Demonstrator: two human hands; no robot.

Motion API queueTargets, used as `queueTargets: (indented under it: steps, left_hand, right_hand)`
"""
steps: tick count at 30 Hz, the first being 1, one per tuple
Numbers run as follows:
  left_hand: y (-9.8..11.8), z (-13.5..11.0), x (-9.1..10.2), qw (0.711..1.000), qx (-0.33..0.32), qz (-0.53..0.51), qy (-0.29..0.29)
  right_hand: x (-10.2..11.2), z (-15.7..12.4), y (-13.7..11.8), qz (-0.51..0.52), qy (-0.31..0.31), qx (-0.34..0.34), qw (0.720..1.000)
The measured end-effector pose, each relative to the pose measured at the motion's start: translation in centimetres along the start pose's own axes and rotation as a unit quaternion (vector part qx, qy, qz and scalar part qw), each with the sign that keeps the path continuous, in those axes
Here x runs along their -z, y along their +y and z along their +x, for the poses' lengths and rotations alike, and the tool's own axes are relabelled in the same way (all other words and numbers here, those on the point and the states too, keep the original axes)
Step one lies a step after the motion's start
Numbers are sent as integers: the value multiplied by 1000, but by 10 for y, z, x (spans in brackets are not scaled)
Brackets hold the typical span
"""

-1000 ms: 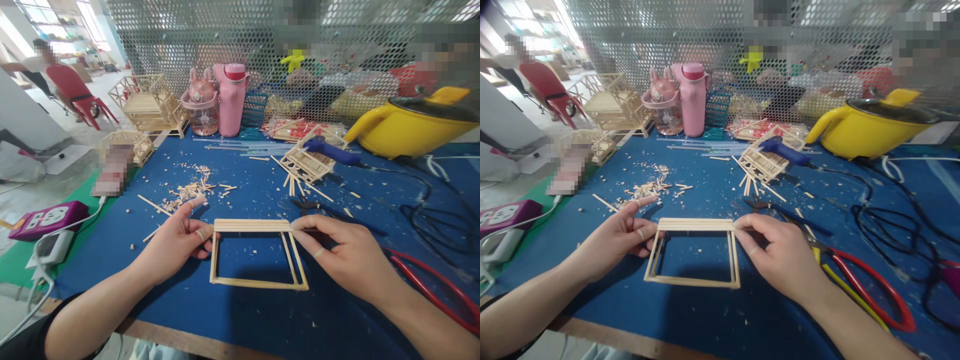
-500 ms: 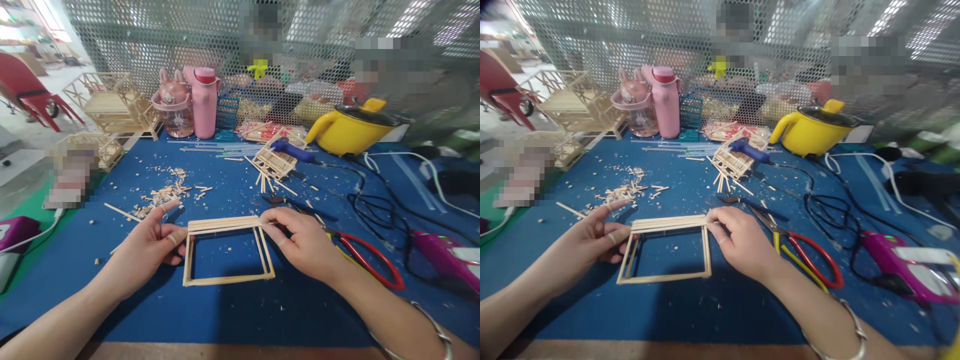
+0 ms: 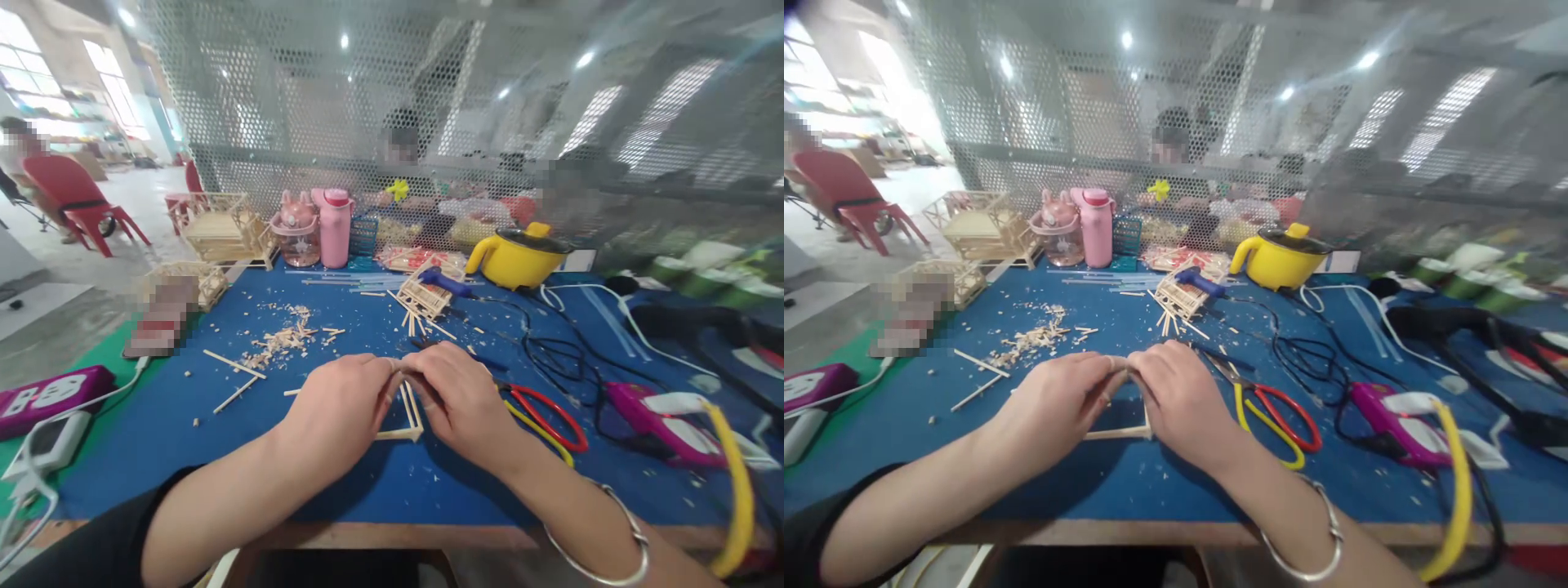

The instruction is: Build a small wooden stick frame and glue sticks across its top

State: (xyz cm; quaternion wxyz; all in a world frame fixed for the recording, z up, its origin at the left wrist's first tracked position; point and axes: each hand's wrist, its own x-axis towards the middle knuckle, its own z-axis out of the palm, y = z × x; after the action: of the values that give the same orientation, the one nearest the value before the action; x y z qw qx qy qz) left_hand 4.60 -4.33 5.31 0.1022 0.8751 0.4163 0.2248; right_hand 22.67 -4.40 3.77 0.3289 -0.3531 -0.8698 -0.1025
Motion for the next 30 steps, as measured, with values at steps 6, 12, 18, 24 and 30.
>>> queueTargets:
  steps: [6,12,18,24,30]
  left_hand:
    - [-4,2,-3,996,-33,-74,23]
    - [-20,7,3,992,16,-120,45]
    - [-46,5,-1,981,76,-110,139]
    - [-45,-2,-8,978,65,-123,157]
    - [-46,-4,-6,973,47,-143,176]
  right_hand:
    - [2,-9,-15,-62,13,-16,998]
    - [7,-25,-3,-79,35,-100,991]
    - [22,-32,47,-185,-247,-358,881]
    - [-2,-22,32,-193,-283,-360,868]
    - [-10,-13,28,-174,-244,-397,867]
